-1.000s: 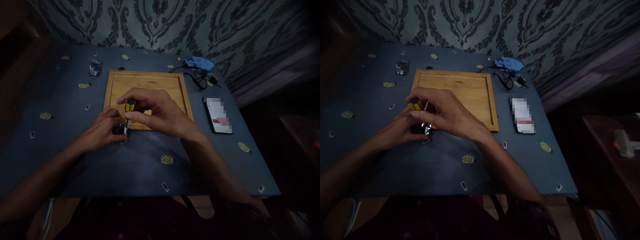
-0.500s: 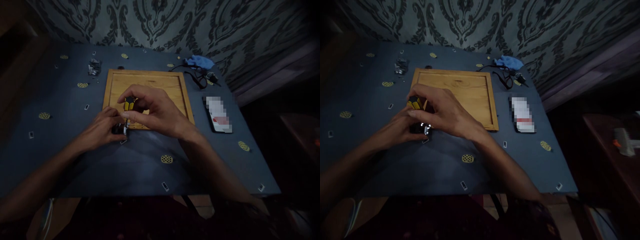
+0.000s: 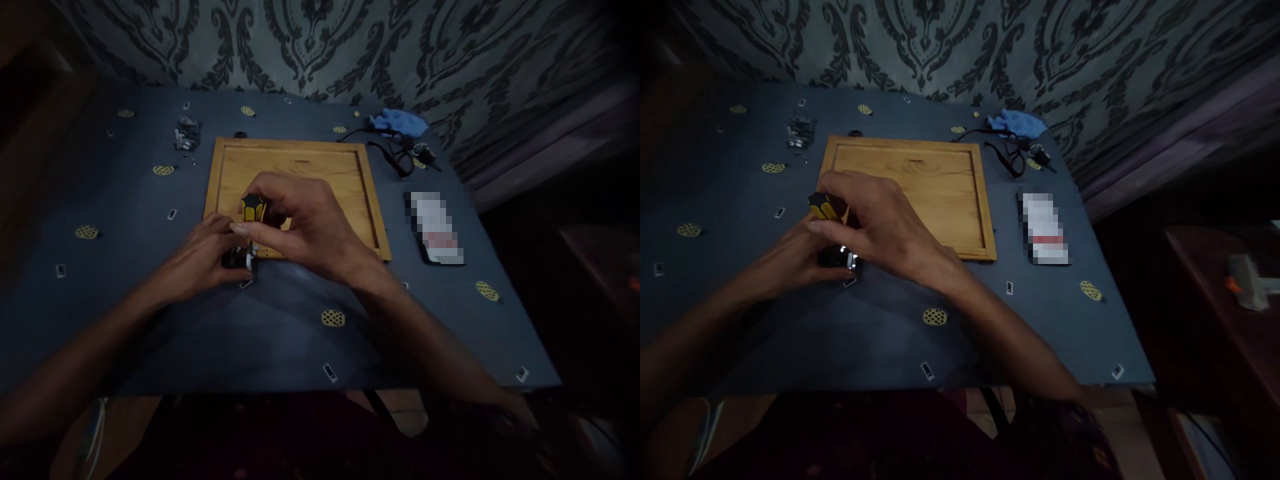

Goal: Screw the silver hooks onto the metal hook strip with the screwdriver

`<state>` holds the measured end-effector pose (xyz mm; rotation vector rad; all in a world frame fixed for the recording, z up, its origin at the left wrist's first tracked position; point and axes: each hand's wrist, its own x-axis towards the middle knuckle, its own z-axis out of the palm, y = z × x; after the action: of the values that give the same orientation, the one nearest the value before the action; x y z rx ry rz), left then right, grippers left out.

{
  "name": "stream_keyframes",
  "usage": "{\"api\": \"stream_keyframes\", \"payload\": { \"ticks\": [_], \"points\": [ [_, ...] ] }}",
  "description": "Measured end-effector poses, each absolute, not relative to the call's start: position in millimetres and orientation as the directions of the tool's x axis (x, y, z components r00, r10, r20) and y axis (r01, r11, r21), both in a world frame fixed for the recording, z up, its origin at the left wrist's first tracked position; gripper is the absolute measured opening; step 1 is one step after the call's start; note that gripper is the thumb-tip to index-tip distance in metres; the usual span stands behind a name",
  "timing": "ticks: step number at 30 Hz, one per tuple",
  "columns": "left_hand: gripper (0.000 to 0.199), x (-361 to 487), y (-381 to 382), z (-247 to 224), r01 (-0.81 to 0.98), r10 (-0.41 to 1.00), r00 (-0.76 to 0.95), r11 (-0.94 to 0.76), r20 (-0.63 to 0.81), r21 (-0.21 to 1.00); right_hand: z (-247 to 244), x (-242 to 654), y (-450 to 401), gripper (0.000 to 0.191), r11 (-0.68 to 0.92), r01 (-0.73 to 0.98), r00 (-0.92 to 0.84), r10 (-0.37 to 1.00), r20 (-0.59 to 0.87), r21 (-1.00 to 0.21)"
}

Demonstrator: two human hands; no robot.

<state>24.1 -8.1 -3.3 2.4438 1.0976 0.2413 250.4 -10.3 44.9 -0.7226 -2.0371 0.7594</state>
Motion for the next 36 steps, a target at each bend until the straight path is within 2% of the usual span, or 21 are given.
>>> {"api": "stream_keyframes", "payload": {
  "ticks": [8, 15, 28, 36],
  "points": [
    [0.042, 25, -10, 0, 0.673, 0.743, 0.668, -0.582, -0.038, 0.458, 49, 257, -8, 0.022, 0.608, 0.244, -0.604, 0.705, 0.372, -0.755],
    [0.039, 23, -9, -3, 0.661, 0.752, 0.659, -0.569, -0.018, 0.489, 47, 254, -9, 0.035, 0.693, 0.271, -0.573, 0.674, 0.467, -0.668],
    [0.033, 21, -8, -7, 0.602, 0.73, 0.676, -0.623, 0.096, 0.499, 52, 258, -8, 0.032, 0.691, 0.365, -0.527, 0.706, 0.474, -0.624],
    [0.039, 22, -7, -4, 0.657, 0.737, 0.676, -0.605, 0.004, 0.449, 42, 257, -3, 0.03, 0.724, 0.381, -0.565, 0.675, 0.474, -0.575]
  ]
}}
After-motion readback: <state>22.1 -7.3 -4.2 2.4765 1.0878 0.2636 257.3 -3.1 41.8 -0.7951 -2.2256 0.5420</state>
